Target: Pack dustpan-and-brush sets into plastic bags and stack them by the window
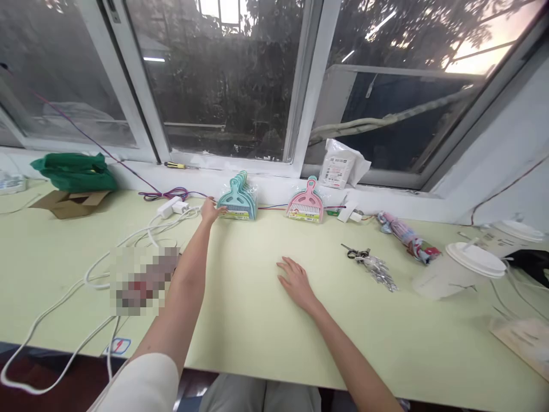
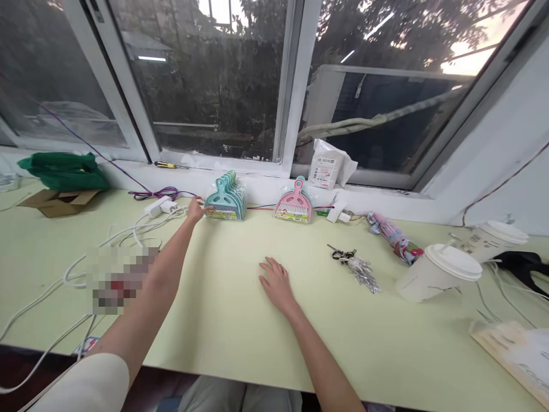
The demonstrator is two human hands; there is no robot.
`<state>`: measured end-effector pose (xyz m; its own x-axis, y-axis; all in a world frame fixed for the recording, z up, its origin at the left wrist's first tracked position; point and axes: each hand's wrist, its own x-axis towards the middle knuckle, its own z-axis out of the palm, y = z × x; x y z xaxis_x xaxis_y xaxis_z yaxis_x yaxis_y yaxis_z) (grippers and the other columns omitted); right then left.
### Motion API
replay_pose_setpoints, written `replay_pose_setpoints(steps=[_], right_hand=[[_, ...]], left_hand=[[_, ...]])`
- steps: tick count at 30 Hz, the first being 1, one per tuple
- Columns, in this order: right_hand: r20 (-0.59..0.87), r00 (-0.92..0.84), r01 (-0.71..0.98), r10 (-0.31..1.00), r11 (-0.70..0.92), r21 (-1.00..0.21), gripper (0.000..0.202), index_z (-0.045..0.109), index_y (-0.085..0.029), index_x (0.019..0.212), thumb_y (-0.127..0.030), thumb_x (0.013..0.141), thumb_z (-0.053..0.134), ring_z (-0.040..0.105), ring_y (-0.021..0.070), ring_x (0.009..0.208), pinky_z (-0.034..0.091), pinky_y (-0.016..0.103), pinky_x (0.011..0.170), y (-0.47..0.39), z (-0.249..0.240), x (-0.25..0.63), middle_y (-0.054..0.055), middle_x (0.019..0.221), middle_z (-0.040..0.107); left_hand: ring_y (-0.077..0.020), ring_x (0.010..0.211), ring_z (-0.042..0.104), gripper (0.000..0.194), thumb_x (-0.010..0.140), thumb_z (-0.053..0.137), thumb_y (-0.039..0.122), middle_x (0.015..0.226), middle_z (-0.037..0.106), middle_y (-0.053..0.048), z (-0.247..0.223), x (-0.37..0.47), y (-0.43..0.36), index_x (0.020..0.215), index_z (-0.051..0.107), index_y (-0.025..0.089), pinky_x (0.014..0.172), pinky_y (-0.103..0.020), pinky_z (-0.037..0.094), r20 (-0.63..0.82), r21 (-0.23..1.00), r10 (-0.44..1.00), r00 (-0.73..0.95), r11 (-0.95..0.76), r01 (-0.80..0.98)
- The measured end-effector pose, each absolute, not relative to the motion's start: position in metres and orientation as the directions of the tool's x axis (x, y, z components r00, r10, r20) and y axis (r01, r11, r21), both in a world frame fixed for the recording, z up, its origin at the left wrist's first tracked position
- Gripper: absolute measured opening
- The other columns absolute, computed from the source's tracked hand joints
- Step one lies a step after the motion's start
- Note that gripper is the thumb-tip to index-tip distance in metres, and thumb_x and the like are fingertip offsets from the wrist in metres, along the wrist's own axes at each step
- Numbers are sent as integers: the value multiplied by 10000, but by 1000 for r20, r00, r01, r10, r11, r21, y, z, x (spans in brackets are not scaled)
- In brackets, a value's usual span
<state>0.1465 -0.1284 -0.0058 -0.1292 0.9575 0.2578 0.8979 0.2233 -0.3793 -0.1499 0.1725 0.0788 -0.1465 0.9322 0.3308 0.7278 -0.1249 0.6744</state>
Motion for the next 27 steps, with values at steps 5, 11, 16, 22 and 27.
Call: replay_pose_setpoints(steps=[5, 11, 16, 22, 27], right_hand=[[355, -123, 957, 927, 206, -206, 528, 359, -257, 1435, -276, 916, 452, 272, 215, 1427, 283, 439, 1124, -83, 2, 179, 70, 1565, 279], [478, -214, 968, 852, 120, 220, 875, 216, -168, 1507, -209, 760, 669, 124, 321, 1467, 88, 618, 1148, 39, 51, 284, 153, 1590, 162], [500, -363, 915, 787, 198, 352, 826, 267, -192, 1497, -154, 755, 628, 217, 304, 1444, 90, 638, 1149, 119, 47, 313, 140, 1556, 283], [659, -230, 954, 716, 31, 299, 749, 239, -288, 1504, 0, 817, 322, 228, 225, 1449, 103, 625, 1163, 162, 20, 303, 23, 1552, 320], [658, -224, 951, 719, 14, 308, 753, 140, -257, 1527, -23, 829, 298, 123, 213, 1477, 37, 601, 1175, 147, 9, 300, 1, 1584, 231]], left_hand=[[-291, 1081, 508, 637, 623, 794, 389, 1044, 581, -104, 79, -160, 193, 1127, 469, 175, 897, -385, 390, 389, 632, 894, -221, -84, 770], [-181, 754, 569, 486, 626, 748, 429, 866, 620, -25, 72, -175, 219, 995, 537, 193, 691, -273, 412, 302, 679, 952, -40, -185, 710], [-180, 676, 533, 378, 619, 695, 521, 658, 535, 6, 68, -189, 232, 653, 494, 203, 669, -284, 400, 412, 621, 910, 35, -309, 720], [-256, 969, 589, 471, 653, 607, 644, 951, 632, -61, 58, -192, 206, 810, 588, 200, 800, -330, 469, 434, 768, 886, 161, -458, 448], [-230, 982, 602, 430, 844, 478, 539, 1069, 659, -69, 57, -182, 131, 1116, 535, 211, 879, -343, 439, 462, 758, 865, 198, -500, 418]])
